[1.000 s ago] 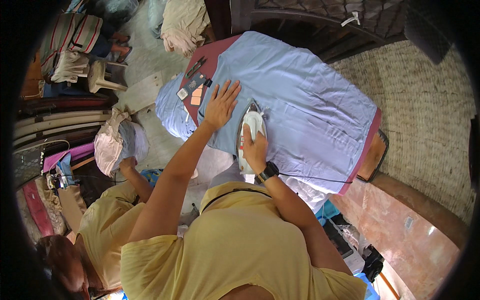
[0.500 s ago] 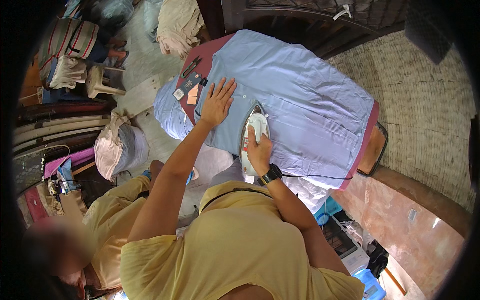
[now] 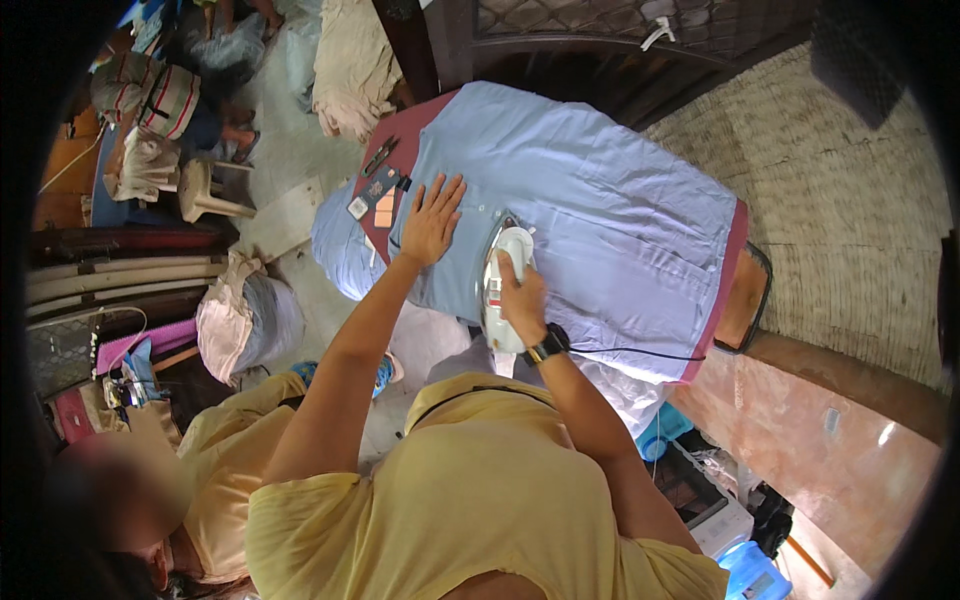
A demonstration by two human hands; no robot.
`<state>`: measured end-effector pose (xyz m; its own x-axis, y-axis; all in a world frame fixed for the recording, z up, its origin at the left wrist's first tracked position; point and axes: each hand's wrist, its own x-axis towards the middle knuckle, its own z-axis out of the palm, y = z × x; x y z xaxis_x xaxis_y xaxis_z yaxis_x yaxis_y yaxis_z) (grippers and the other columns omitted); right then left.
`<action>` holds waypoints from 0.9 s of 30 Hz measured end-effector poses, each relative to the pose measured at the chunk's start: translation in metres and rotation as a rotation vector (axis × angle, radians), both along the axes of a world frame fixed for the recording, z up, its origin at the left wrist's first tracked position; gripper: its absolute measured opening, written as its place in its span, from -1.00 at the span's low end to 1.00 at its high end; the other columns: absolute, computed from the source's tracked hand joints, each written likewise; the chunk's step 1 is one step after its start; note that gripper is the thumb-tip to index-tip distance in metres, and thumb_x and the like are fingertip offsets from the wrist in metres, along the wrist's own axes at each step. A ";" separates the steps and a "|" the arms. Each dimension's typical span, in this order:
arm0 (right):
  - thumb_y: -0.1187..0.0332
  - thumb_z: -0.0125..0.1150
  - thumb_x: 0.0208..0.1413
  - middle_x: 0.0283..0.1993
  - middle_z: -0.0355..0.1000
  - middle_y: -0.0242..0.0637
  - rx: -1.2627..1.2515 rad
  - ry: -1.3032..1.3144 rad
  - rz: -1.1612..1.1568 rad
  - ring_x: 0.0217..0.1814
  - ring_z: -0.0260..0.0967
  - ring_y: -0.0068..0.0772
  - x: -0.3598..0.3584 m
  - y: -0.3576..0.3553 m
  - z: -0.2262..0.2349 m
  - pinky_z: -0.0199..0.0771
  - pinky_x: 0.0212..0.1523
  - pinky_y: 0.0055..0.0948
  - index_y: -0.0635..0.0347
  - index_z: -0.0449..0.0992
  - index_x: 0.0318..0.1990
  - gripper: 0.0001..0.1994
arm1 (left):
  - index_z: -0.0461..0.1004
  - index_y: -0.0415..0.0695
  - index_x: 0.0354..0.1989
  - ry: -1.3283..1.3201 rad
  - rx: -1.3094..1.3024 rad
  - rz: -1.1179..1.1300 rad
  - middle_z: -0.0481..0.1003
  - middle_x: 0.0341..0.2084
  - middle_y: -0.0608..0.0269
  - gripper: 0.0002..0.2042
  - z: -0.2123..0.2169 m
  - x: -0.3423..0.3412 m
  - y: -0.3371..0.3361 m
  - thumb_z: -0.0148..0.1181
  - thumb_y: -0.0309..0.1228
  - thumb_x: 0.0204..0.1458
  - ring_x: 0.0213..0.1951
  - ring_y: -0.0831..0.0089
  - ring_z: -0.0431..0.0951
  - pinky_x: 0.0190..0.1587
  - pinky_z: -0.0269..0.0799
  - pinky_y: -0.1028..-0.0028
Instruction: The person irons a blue button-down shirt on an ironing board using an iron, then folds the shirt by hand and places it on a stack of other folded garments.
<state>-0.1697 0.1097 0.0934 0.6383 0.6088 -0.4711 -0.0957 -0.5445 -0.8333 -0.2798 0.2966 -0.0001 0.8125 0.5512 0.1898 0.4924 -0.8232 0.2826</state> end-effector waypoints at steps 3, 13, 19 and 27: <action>-0.09 0.14 0.21 -0.53 0.51 -0.02 -0.056 -0.365 0.166 -0.51 0.52 -0.08 0.044 -0.015 0.005 0.50 -0.41 -0.19 0.35 0.57 -0.36 -0.46 | 0.09 -0.02 0.42 -0.027 -0.015 0.019 0.03 0.44 0.35 -0.50 0.007 0.005 -0.004 -0.20 -0.28 0.30 0.46 0.20 -0.07 0.44 -0.22 0.04; -0.23 0.23 -0.01 -0.33 0.58 -0.03 -0.250 -0.612 0.467 -0.23 0.55 0.08 0.136 -0.003 0.053 0.52 -0.24 -0.08 0.07 0.67 -0.25 -0.48 | 0.06 -0.09 0.43 -0.082 -0.059 -0.049 0.02 0.44 0.23 -0.48 -0.002 0.051 -0.043 -0.19 -0.28 0.30 0.47 0.16 -0.09 0.44 -0.21 0.03; -0.26 0.25 -0.08 -0.34 0.59 -0.04 -0.083 -0.721 0.613 -0.21 0.56 0.07 0.161 -0.002 0.048 0.55 -0.18 -0.05 0.00 0.68 -0.26 -0.48 | 0.04 -0.10 0.43 -0.019 -0.051 -0.043 0.00 0.44 0.20 -0.46 0.006 0.052 -0.045 -0.22 -0.22 0.30 0.46 0.15 -0.08 0.44 -0.21 0.04; -0.37 0.20 -0.11 -0.37 0.59 -0.03 -0.302 -0.748 0.933 -0.28 0.57 0.05 0.222 -0.020 0.052 0.56 -0.20 -0.09 0.06 0.69 -0.26 -0.36 | 0.10 -0.12 0.41 -0.063 -0.073 -0.052 0.06 0.42 0.17 -0.48 0.000 0.052 -0.043 -0.26 -0.17 0.32 0.45 0.11 -0.04 0.44 -0.23 0.01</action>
<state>0.0527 0.0900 0.1459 0.1906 0.9060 -0.3779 0.8793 -0.3287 -0.3446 -0.2279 0.2540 -0.0004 0.8280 0.5228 0.2029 0.4288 -0.8234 0.3716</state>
